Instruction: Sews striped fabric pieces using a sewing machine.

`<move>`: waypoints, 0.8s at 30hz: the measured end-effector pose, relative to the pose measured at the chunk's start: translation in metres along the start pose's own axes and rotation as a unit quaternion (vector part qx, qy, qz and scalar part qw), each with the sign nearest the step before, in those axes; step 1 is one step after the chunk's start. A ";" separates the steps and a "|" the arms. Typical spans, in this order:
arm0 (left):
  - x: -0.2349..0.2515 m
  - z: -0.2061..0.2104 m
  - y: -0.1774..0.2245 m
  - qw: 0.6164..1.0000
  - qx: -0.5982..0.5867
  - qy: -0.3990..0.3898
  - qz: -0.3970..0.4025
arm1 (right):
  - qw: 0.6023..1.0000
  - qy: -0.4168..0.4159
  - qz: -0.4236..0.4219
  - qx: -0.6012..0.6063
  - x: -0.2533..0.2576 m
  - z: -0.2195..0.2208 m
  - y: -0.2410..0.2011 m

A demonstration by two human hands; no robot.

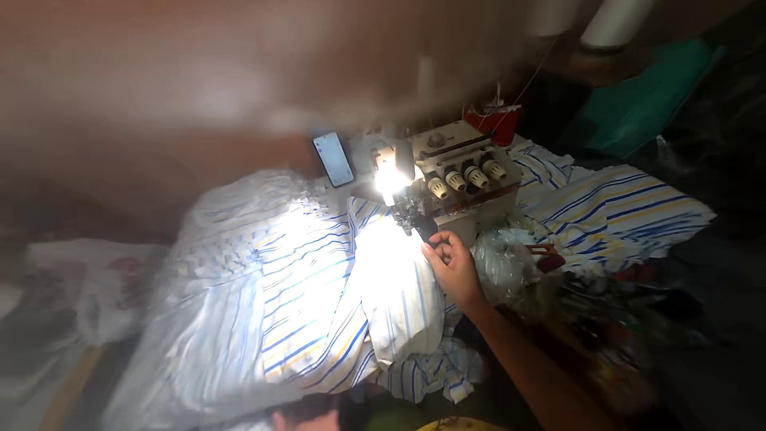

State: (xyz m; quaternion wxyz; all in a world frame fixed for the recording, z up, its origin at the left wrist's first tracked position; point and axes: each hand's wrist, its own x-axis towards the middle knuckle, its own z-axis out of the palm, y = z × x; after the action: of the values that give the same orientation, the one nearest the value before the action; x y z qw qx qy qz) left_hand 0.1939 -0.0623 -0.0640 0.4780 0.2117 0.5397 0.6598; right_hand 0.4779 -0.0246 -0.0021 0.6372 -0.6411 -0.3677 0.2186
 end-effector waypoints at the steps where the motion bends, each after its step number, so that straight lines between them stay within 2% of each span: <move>1: -0.006 -0.008 -0.009 0.988 -0.067 -0.060 -0.129 | 0.999 -0.029 0.025 -0.012 -0.006 -0.007 -0.003; 2: -0.011 -0.013 -0.017 0.964 -0.085 -0.131 -0.215 | 0.997 -0.055 0.051 -0.024 -0.011 -0.014 -0.004; 3: -0.017 -0.017 -0.017 0.931 -0.072 -0.236 -0.269 | 0.993 -0.079 0.077 -0.032 -0.016 -0.022 -0.005; 4: -0.021 -0.024 -0.012 0.900 -0.044 -0.335 -0.275 | 0.990 -0.100 0.096 -0.031 -0.019 -0.030 -0.005; 5: -0.022 -0.035 -0.001 0.882 -0.001 -0.407 -0.239 | 0.986 -0.121 0.116 -0.016 -0.023 -0.038 -0.006; 6: -0.023 -0.046 0.017 0.882 0.076 -0.437 -0.159 | 0.981 -0.137 0.137 0.017 -0.026 -0.044 -0.007; 7: -0.021 -0.052 0.044 0.881 0.183 -0.435 -0.048 | 0.973 -0.149 0.164 0.068 -0.029 -0.048 -0.008; 9: -0.012 -0.048 0.109 0.849 0.335 -0.370 0.173 | 0.939 -0.163 0.223 0.203 -0.039 -0.051 -0.013; 11: 0.019 -0.037 0.171 0.811 0.358 -0.294 0.357 | 0.905 -0.154 0.264 0.296 -0.051 -0.043 -0.023; 13: 0.085 -0.009 0.212 0.751 0.417 -0.202 0.470 | 0.891 -0.135 0.274 0.335 -0.062 -0.023 -0.030; 14: 0.112 0.013 0.222 0.711 0.495 -0.163 0.472 | 0.886 -0.135 0.279 0.344 -0.067 -0.012 -0.031; 15: 0.125 0.039 0.226 0.683 0.574 -0.155 0.425 | 0.880 -0.132 0.288 0.354 -0.072 -0.002 -0.031; 16: 0.127 0.060 0.219 0.658 0.614 -0.155 0.408 | 0.876 -0.122 0.294 0.362 -0.076 0.006 -0.029; 18: 0.094 0.092 0.183 0.633 0.568 -0.200 0.486 | 0.882 -0.104 0.292 0.356 -0.080 0.015 -0.026; 19: 0.070 0.100 0.157 0.626 0.502 -0.259 0.537 | 0.891 -0.101 0.287 0.338 -0.082 0.016 -0.024; 20: 0.047 0.105 0.129 0.622 0.417 -0.352 0.561 | 0.902 -0.102 0.279 0.313 -0.085 0.015 -0.022; 22: 0.020 0.113 0.081 0.586 0.324 -0.560 0.487 | 0.925 -0.102 0.255 0.263 -0.089 0.012 -0.017; 24: 0.012 0.121 0.051 0.558 0.335 -0.640 0.408 | 0.943 -0.099 0.224 0.227 -0.092 0.007 -0.015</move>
State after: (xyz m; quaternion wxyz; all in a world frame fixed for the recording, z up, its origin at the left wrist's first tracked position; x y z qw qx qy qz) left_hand 0.2642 0.0113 0.0190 0.2719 0.9208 0.1303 0.2473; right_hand 0.4115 -0.0897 -0.0058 0.6610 -0.5202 -0.2163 0.4956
